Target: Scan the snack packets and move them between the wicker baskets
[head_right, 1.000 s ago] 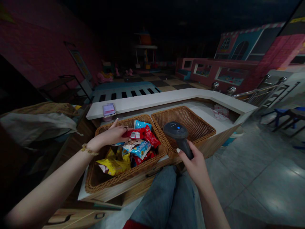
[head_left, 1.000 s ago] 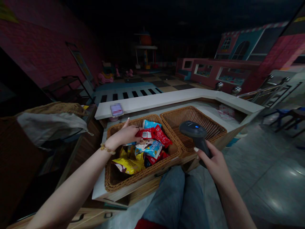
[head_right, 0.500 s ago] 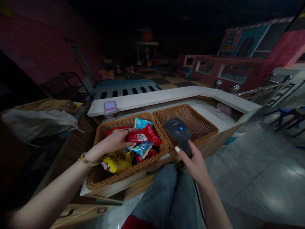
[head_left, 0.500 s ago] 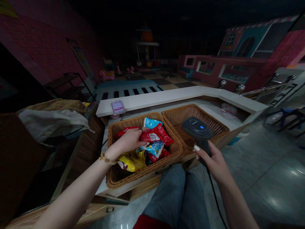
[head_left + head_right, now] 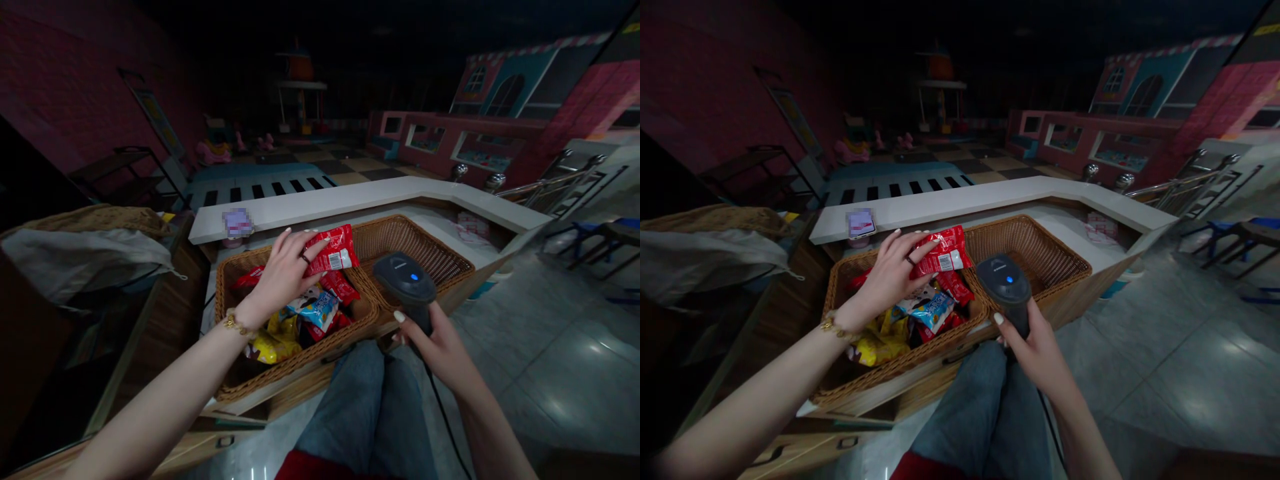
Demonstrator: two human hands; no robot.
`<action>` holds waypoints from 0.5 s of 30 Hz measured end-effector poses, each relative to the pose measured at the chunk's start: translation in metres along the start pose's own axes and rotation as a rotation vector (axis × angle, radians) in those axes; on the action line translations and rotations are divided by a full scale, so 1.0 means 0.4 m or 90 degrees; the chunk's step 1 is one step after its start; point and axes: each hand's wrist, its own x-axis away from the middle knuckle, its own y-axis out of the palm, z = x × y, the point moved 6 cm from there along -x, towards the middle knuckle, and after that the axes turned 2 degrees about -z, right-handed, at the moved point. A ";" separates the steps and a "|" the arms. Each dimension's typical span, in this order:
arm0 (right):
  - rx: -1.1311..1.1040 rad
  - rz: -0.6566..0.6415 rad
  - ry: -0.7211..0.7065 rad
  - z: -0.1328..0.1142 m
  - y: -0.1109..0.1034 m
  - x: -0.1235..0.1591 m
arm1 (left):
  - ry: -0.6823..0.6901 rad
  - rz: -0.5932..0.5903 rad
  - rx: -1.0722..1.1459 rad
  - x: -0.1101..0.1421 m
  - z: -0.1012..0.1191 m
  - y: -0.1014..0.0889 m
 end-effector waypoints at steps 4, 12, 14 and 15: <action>0.020 -0.065 0.006 -0.016 0.066 0.028 | -0.015 -0.036 0.012 0.017 -0.013 0.027; 0.162 -0.027 -0.069 -0.060 0.129 0.029 | -0.023 -0.038 0.029 0.026 -0.014 0.028; 0.167 -0.021 -0.072 -0.059 0.128 0.033 | -0.029 -0.037 0.031 0.028 -0.016 0.026; 0.169 -0.018 -0.075 -0.059 0.126 0.034 | -0.032 -0.037 0.033 0.028 -0.017 0.025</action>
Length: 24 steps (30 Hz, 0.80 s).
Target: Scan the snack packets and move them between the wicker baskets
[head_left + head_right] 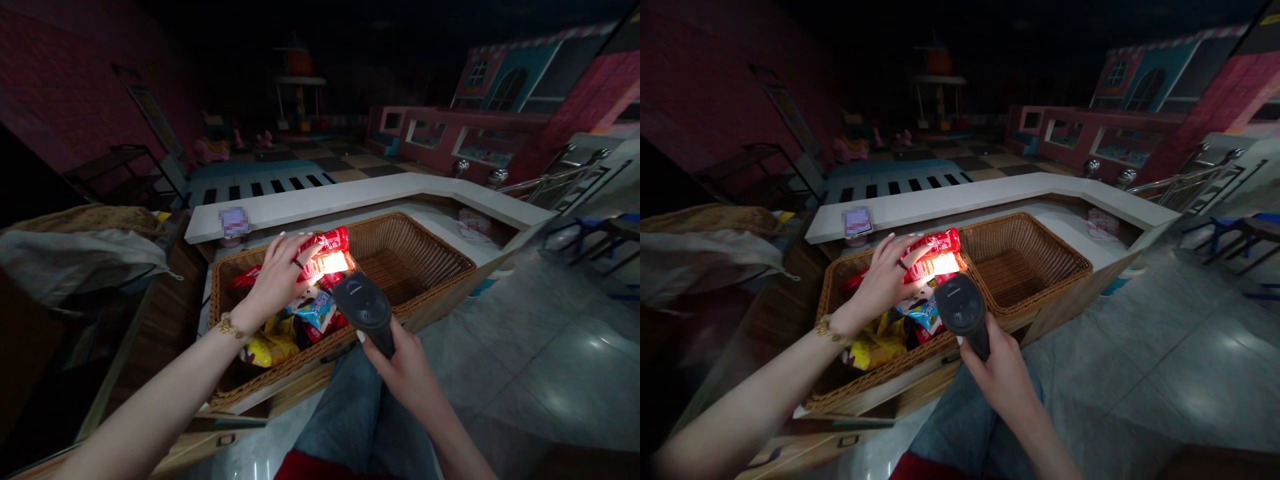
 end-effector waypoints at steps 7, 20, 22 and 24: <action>-0.001 0.006 -0.009 -0.007 -0.007 0.004 | 0.005 0.026 -0.014 -0.002 0.007 -0.009; 0.013 0.122 0.040 0.055 -0.088 -0.003 | 0.091 -0.052 0.050 -0.148 0.066 0.014; 0.016 0.149 0.041 0.056 -0.105 -0.010 | 0.095 -0.052 0.052 -0.207 0.075 0.027; 0.010 0.144 0.044 0.057 -0.114 -0.019 | 0.069 -0.058 0.061 -0.245 0.065 0.037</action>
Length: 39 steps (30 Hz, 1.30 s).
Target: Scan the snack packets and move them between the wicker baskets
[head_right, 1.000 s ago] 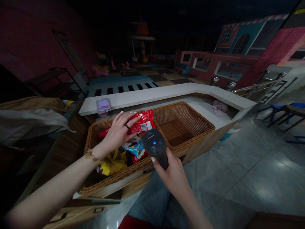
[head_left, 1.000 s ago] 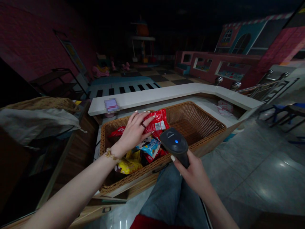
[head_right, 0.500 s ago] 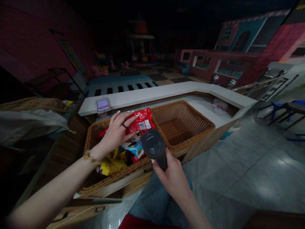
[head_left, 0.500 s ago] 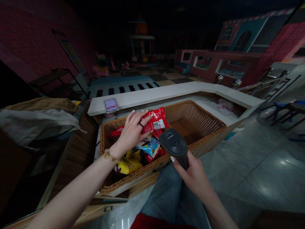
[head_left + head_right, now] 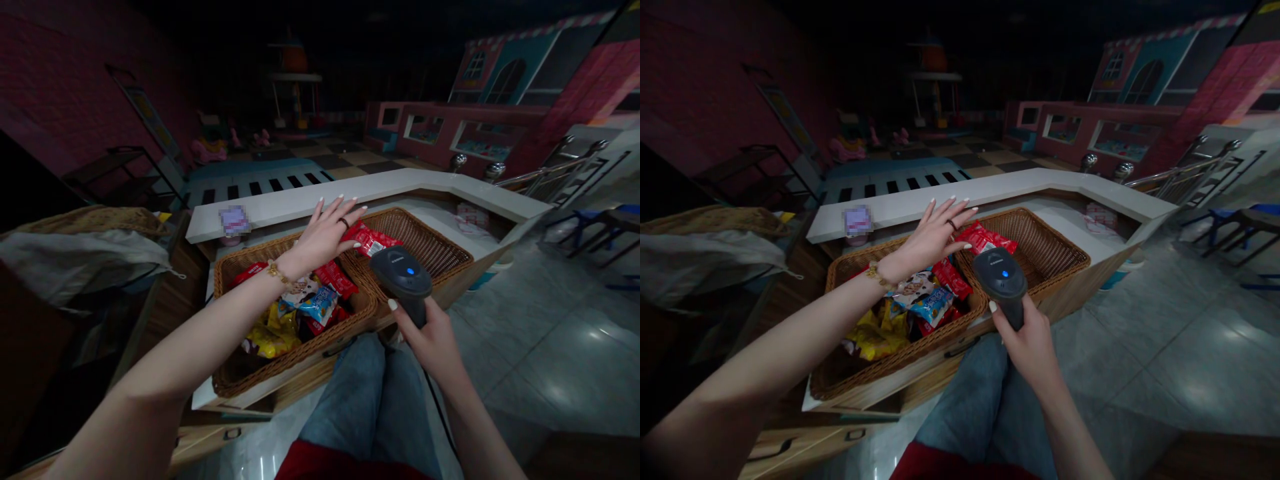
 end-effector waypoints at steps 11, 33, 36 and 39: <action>-0.083 -0.063 0.039 0.025 0.073 -0.038 | -0.080 -0.138 0.022 0.187 -0.129 0.044; -0.055 -0.084 0.024 -0.003 0.144 -0.050 | -0.277 0.029 0.367 0.209 -0.196 0.062; -0.019 -0.089 -0.024 -0.023 0.145 -0.048 | -0.430 0.134 0.593 0.230 -0.233 0.073; 0.008 -0.109 -0.084 -0.046 0.149 -0.047 | -0.475 0.193 0.727 0.233 -0.232 0.075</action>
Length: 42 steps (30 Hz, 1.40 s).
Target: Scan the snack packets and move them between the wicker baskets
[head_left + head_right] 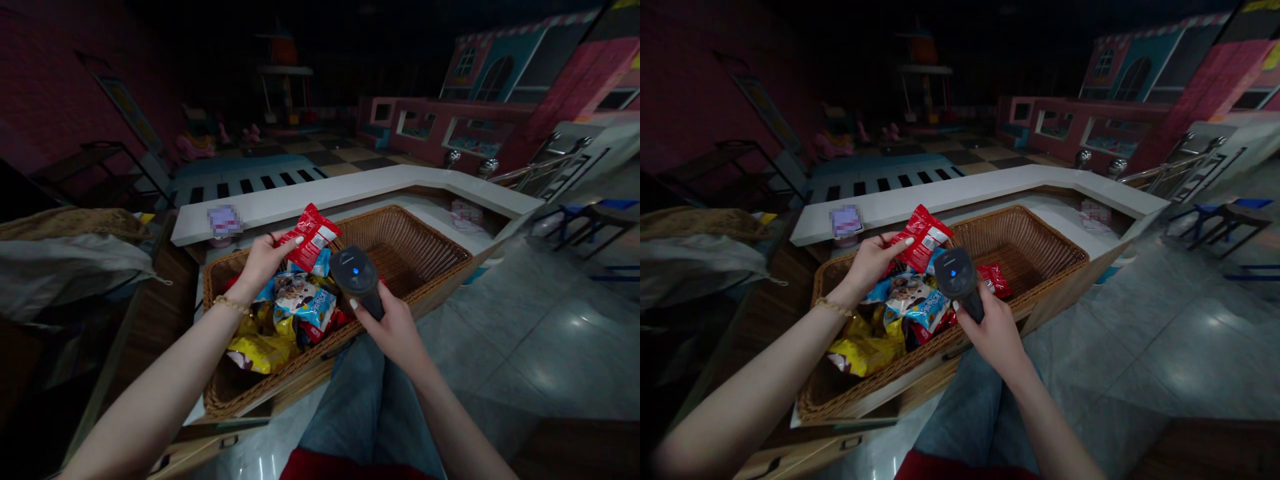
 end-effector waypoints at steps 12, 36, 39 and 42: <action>0.043 -0.044 -0.045 -0.006 0.007 -0.003 | -0.006 -0.018 0.027 0.003 -0.004 0.021; 0.010 0.009 -0.009 0.004 -0.002 -0.002 | 0.222 -0.232 -0.362 -0.003 0.046 0.074; -0.003 0.001 0.001 0.003 -0.001 -0.001 | 0.238 -0.239 -0.616 -0.009 -0.006 0.055; -0.008 -0.008 0.015 0.005 0.000 0.001 | 0.206 -0.278 -0.746 -0.016 -0.054 0.055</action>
